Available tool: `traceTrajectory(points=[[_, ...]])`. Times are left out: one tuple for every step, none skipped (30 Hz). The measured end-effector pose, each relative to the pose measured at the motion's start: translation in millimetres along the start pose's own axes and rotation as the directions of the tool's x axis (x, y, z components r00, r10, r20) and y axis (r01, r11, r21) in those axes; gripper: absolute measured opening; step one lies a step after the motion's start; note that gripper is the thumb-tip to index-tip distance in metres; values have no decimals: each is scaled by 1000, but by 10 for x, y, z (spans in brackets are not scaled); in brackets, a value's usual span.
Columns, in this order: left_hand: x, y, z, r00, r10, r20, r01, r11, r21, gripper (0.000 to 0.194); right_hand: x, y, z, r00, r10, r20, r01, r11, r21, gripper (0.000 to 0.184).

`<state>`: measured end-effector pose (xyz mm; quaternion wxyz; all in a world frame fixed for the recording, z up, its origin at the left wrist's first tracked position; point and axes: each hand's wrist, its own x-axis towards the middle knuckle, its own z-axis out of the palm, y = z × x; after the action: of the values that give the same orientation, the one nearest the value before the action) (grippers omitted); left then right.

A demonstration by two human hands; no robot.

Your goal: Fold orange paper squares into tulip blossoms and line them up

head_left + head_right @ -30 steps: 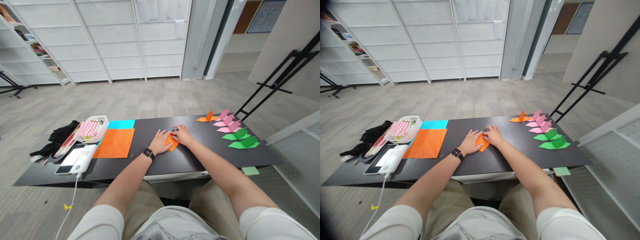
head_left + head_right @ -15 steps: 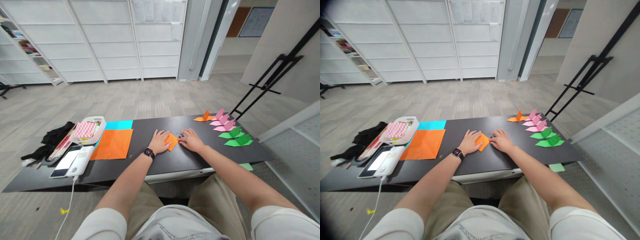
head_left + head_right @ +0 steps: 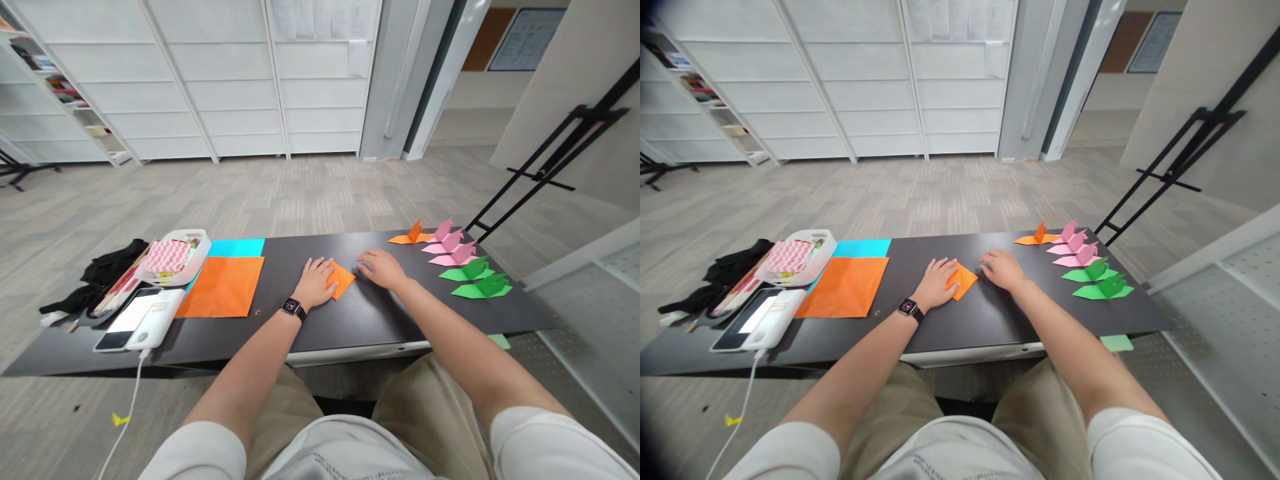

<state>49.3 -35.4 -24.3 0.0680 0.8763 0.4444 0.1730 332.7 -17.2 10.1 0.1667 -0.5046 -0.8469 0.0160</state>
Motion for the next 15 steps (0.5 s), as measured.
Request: traceTrajectory(points=[[0,-9,4,1000,-11,-26,11,1000,9,47,90,24,46,999,13,-37,-11,998,61,27],[-1,-18,7,998,-19,-54,20,1000,14,44,178,39,101,996,36,-82,-25,991,129,27],[-4,-25,9,997,-23,-78,24,1000,14,41,256,44,165,989,70,-129,-44,981,191,27],[-5,-32,9,995,-27,-97,28,1000,9,39,321,41,238,975,123,-184,-78,969,236,28],[-6,-37,8,993,-34,-109,34,999,-1,36,370,31,316,958,177,-225,-114,957,266,30],[-5,-42,6,992,-45,-115,44,999,-11,34,402,16,396,943,223,-248,-148,946,288,33],[0,-47,3,991,-60,-116,59,998,-20,33,419,0,475,948,229,-222,-157,941,300,35],[7,-53,0,991,-77,-112,74,997,-26,31,424,-13,549,968,193,-162,-138,944,301,35],[17,-58,-3,990,-93,-108,90,995,-30,29,418,-20,613,984,138,-109,-101,951,292,37],[28,-64,-6,989,-107,-103,104,994,-32,28,406,-21,667,993,91,-81,-65,956,286,39],[40,-70,-8,989,-116,-96,113,993,-36,27,389,-13,708,996,50,-69,-29,960,280,40],[52,-75,-10,988,-122,-91,118,992,-40,26,372,1,738,997,22,-70,-2,961,277,42],[61,-79,-13,988,-126,-86,122,992,-44,26,355,19,758,997,3,-75,18,960,278,42],[67,-81,-15,988,-128,-83,125,991,-48,26,342,40,768,997,-9,-79,31,959,281,42],[70,-82,-18,988,-131,-81,127,991,-53,27,332,59,772,997,-16,-82,38,958,284,41]])
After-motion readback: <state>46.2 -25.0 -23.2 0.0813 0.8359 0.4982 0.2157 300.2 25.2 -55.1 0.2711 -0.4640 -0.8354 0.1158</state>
